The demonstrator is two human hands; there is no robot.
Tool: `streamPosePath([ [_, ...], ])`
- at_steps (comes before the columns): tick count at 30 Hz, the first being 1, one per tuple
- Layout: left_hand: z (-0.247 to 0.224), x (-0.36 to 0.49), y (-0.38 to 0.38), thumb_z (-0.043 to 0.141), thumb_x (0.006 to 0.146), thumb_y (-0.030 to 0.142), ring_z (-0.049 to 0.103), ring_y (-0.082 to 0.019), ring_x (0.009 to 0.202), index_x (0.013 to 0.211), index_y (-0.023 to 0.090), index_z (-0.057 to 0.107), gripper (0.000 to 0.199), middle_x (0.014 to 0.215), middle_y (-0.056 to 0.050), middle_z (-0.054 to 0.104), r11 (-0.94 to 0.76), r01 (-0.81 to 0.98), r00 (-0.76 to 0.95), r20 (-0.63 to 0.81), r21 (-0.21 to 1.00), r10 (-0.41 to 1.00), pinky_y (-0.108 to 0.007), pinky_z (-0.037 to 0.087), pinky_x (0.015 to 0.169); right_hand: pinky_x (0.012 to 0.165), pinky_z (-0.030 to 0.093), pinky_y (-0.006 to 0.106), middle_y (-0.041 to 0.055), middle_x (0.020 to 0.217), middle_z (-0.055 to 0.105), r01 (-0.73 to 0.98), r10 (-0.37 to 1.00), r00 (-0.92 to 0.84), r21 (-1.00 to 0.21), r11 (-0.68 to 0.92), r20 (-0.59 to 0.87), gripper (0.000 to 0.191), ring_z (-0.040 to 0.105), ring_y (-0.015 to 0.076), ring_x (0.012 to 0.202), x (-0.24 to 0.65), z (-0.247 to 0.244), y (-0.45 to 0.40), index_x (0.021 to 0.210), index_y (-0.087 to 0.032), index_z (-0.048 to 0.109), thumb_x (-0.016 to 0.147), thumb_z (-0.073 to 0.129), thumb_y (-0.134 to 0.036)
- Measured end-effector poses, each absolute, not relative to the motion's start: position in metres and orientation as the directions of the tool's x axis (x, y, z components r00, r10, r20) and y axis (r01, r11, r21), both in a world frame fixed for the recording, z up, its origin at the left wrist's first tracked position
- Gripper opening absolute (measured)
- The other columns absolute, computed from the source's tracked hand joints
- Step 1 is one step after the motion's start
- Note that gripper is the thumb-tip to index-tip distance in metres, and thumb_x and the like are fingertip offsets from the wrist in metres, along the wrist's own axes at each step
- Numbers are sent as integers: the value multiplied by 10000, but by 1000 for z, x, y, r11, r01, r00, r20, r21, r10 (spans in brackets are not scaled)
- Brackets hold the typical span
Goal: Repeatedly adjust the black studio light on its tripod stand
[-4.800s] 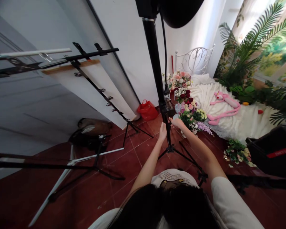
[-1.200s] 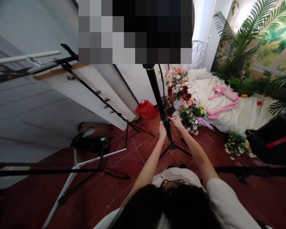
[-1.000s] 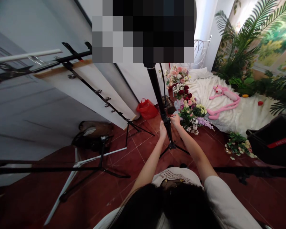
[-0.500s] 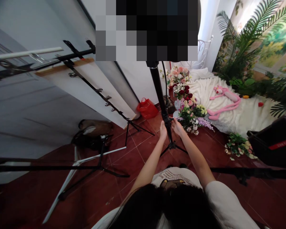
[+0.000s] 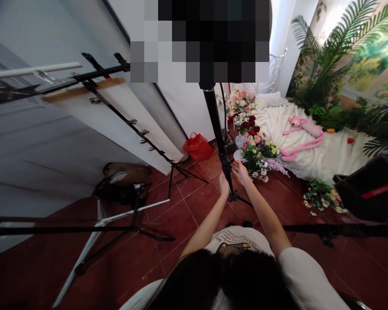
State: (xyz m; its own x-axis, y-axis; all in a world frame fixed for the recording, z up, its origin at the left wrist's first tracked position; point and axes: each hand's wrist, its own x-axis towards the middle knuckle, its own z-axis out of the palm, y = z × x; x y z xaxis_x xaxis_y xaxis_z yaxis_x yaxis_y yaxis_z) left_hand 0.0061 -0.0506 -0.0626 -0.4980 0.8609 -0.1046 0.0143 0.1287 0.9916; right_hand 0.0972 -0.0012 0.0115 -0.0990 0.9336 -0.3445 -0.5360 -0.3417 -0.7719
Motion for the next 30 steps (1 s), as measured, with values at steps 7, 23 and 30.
streamPosePath([
  [7,-108,70,-99,416,900,259,650,-233,1019,908,139,591,212,960,-125,694,501,45,-245,-477,864,844,-373,470,939,889,533,277,33,1073,723,-655,907,-28,-678,-335,-421,222,680,127,1004,164,-11,-59,1003,-247,663,953,474,-352],
  [23,3,281,-157,520,904,479,582,-198,1194,1161,181,602,402,1203,-107,660,71,-186,861,128,980,492,-366,388,1098,659,552,243,0,793,726,-868,650,496,-323,376,-576,150,665,107,647,295,-21,-281,910,-219,651,925,509,-264],
  [30,8,319,-179,473,934,454,559,-209,1239,1215,177,595,412,1243,-112,638,18,-46,889,33,999,458,-379,385,1112,730,541,269,23,854,737,-839,692,540,-245,485,-479,233,675,119,719,302,18,-315,985,-201,643,965,464,-349],
])
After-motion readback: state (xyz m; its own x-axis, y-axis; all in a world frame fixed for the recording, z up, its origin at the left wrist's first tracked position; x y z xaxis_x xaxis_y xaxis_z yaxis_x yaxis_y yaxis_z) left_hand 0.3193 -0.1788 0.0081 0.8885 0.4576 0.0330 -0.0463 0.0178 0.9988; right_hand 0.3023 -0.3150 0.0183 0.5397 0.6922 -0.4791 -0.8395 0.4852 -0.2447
